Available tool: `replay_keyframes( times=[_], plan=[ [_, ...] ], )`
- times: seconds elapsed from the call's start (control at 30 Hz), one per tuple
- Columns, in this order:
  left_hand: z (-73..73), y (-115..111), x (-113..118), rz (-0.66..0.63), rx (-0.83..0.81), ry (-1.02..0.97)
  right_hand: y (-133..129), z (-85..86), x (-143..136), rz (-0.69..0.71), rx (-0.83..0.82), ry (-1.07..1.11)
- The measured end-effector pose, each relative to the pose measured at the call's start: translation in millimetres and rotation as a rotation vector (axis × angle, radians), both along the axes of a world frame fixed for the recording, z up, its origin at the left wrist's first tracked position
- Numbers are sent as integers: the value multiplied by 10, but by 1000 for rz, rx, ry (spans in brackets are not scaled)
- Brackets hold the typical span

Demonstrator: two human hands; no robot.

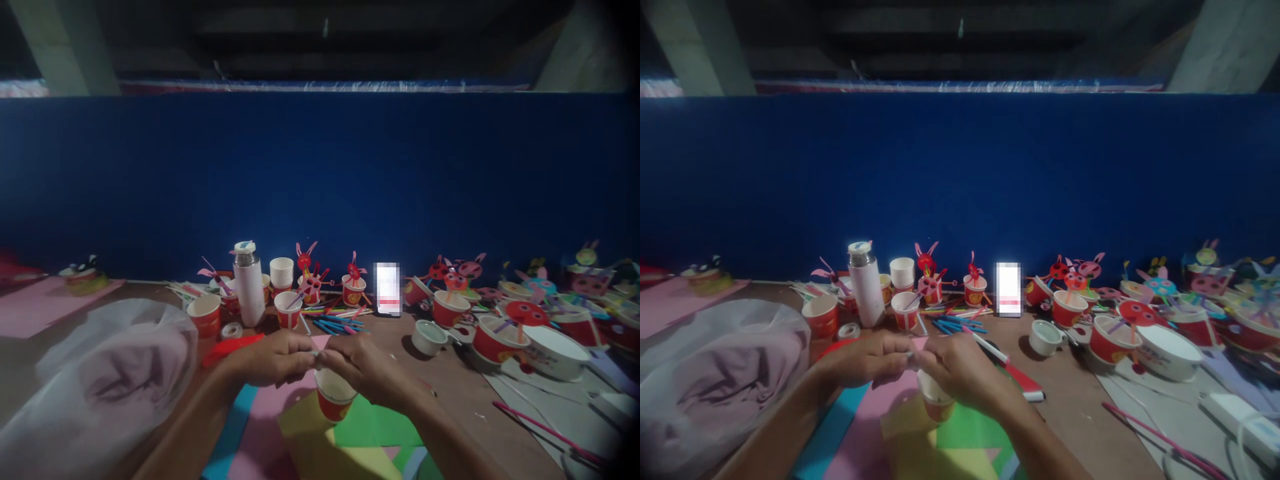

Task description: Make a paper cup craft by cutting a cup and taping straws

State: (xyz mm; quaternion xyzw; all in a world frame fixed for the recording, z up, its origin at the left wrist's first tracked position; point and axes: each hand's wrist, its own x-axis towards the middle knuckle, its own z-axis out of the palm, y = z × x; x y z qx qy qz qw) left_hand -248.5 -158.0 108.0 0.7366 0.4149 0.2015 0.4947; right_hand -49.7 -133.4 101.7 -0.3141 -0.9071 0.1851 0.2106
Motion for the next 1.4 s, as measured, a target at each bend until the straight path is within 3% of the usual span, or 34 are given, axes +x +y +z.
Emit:
replay_keyframes(
  times=[0.23, 0.37, 0.47, 0.53, 0.63, 0.73, 0.83, 0.87, 0.93, 1.0, 1.1, 1.27, 1.4],
  plan=[
    [-54, 66, -138, -30, -142, -54, -65, 60, -72, -12, 97, -35],
    [23, 20, -97, 48, -46, 95, -77, 62, -83, -22, 42, -183],
    [97, -45, -20, 10, -47, 215, -132, 19, -83, 54, 52, -299],
    [102, -83, 24, -40, -74, 225, -187, -52, -89, 67, 143, -338],
    [30, -135, -5, -87, -121, 148, -238, -193, -42, 67, 339, -327],
    [-85, -210, -238, -52, -235, 24, -189, -263, 181, 101, 445, -295],
    [-193, -292, -547, 227, -160, -266, -107, -173, 495, -156, 528, -259],
    [-224, -309, -607, 221, -152, -346, -96, -121, 573, -251, 549, -219],
    [-274, -324, -613, 231, -127, -475, -100, -35, 654, -256, 457, -217],
    [-309, -324, -498, 304, -143, -479, -91, -31, 675, -221, 367, -180],
    [-350, -335, -306, 278, -143, -496, 64, -250, 750, -296, 283, -69],
    [-456, -355, -294, 314, -98, -630, 521, -859, 1065, -504, 232, 17],
    [-549, -306, -320, 315, -101, -765, 642, -1088, 1205, -521, 208, 14]
  ],
)
